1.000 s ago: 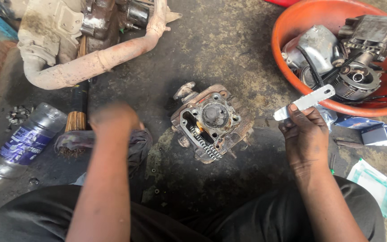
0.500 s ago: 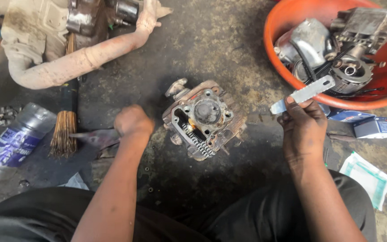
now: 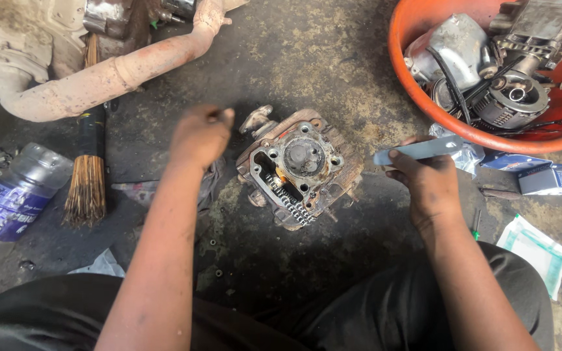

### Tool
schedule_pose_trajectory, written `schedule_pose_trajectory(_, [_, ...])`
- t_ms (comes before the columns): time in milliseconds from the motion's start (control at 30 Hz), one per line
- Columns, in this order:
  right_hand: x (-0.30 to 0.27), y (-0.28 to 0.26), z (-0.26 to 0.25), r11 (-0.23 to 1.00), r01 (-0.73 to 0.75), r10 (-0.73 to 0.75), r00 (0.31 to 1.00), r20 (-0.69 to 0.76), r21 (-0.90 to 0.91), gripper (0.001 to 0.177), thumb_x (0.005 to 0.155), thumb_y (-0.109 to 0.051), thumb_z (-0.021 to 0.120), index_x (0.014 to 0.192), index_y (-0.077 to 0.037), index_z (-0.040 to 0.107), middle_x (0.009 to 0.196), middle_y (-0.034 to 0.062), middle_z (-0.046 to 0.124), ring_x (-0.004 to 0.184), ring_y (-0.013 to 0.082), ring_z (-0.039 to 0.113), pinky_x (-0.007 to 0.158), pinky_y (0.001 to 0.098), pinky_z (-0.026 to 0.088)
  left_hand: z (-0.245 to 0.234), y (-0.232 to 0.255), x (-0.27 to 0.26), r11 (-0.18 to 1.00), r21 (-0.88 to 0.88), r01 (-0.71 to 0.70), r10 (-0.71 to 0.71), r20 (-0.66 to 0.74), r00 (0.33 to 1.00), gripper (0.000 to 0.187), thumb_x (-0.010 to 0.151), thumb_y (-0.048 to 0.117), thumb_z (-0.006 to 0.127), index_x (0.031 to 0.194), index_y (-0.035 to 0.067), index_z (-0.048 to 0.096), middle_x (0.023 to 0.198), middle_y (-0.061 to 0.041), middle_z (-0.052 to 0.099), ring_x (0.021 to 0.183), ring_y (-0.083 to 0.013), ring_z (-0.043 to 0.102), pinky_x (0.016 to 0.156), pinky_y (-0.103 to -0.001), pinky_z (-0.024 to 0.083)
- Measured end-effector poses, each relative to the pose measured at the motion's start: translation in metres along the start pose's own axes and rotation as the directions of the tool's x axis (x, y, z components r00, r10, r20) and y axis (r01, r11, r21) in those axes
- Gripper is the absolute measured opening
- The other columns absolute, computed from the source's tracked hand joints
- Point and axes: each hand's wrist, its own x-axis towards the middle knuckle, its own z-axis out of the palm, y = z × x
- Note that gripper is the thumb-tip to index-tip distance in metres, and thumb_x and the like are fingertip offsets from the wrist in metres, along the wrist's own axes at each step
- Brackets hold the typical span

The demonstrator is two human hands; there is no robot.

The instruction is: The person scrubs the surface of a disassembled engine cylinder head with a metal scraper, then uses a screwdriver to clean the internal ports and bolt holes. The person rotates the part to access different areas during the cleaning process.

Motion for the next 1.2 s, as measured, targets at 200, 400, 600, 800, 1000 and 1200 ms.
schedule_pose_trajectory(200, [-0.002,-0.003,0.018,0.894,0.252,-0.222,0.967,0.123,-0.369,0.013,0.093,-0.002,0.075,0.104,-0.002,0.070,0.086,0.0103,0.072,0.080,0.0213,0.068,0.072,0.0313,0.053,0.042,0.026,-0.012,0.986,-0.084,-0.144,0.156,0.167,0.973,0.069,0.096,0.061,0.047,0.143,0.010,0.054,0.148,-0.019,0.051,0.134,-0.0356,0.055,0.110,-0.044,0.042])
schedule_pose_trajectory(400, [-0.004,-0.005,0.040,0.357,0.754,-0.594,0.639,0.488,-0.551,0.013,0.086,0.006,0.072,0.097,-0.001,0.073,0.096,0.0121,0.074,0.090,0.0278,0.073,0.082,0.0348,0.055,0.060,0.028,-0.008,0.996,0.038,-0.085,0.071,0.277,0.958,0.086,0.096,0.069,0.033,0.157,0.009,0.030,0.164,-0.021,0.013,0.141,-0.0434,0.042,0.117,-0.044,0.033])
schedule_pose_trajectory(600, [-0.008,0.003,0.032,0.805,0.446,-0.322,0.882,0.344,-0.390,0.003,0.091,0.001,0.075,0.094,0.000,0.074,0.085,0.0068,0.073,0.075,0.0147,0.066,0.067,0.0288,0.051,0.062,0.025,-0.008,0.996,0.059,-0.060,0.040,0.301,0.953,0.095,0.093,0.076,0.028,0.159,0.007,0.025,0.167,-0.019,0.008,0.144,-0.0434,0.039,0.119,-0.043,0.032])
schedule_pose_trajectory(800, [0.017,-0.008,0.054,0.753,0.540,-0.431,0.836,0.338,-0.375,0.004,0.094,0.000,0.076,0.097,0.001,0.074,0.092,0.0071,0.075,0.077,0.0143,0.065,0.070,0.0293,0.052,0.063,0.031,-0.009,0.991,0.123,-0.054,0.011,0.327,0.945,0.098,0.092,0.080,0.027,0.161,0.010,0.022,0.166,-0.019,0.007,0.150,-0.0419,0.029,0.120,-0.047,0.030])
schedule_pose_trajectory(1000, [-0.010,-0.010,0.037,0.539,0.660,-0.317,0.735,0.600,-0.523,0.011,0.092,0.000,0.072,0.102,0.000,0.076,0.099,0.0087,0.077,0.092,0.0177,0.073,0.085,0.0337,0.056,0.062,0.028,-0.010,0.995,0.096,-0.029,-0.004,0.328,0.945,0.098,0.091,0.079,0.027,0.161,0.011,0.024,0.167,-0.018,0.009,0.147,-0.0426,0.034,0.119,-0.047,0.032])
schedule_pose_trajectory(1200, [0.004,-0.029,0.011,0.799,0.500,-0.337,0.832,0.441,-0.333,0.006,0.095,-0.003,0.073,0.100,-0.001,0.074,0.102,0.0074,0.075,0.086,0.0188,0.068,0.078,0.0338,0.055,0.065,0.036,-0.007,0.990,0.136,-0.035,-0.009,0.312,0.950,0.099,0.090,0.079,0.029,0.160,0.010,0.024,0.165,-0.017,0.013,0.146,-0.0430,0.034,0.117,-0.049,0.033])
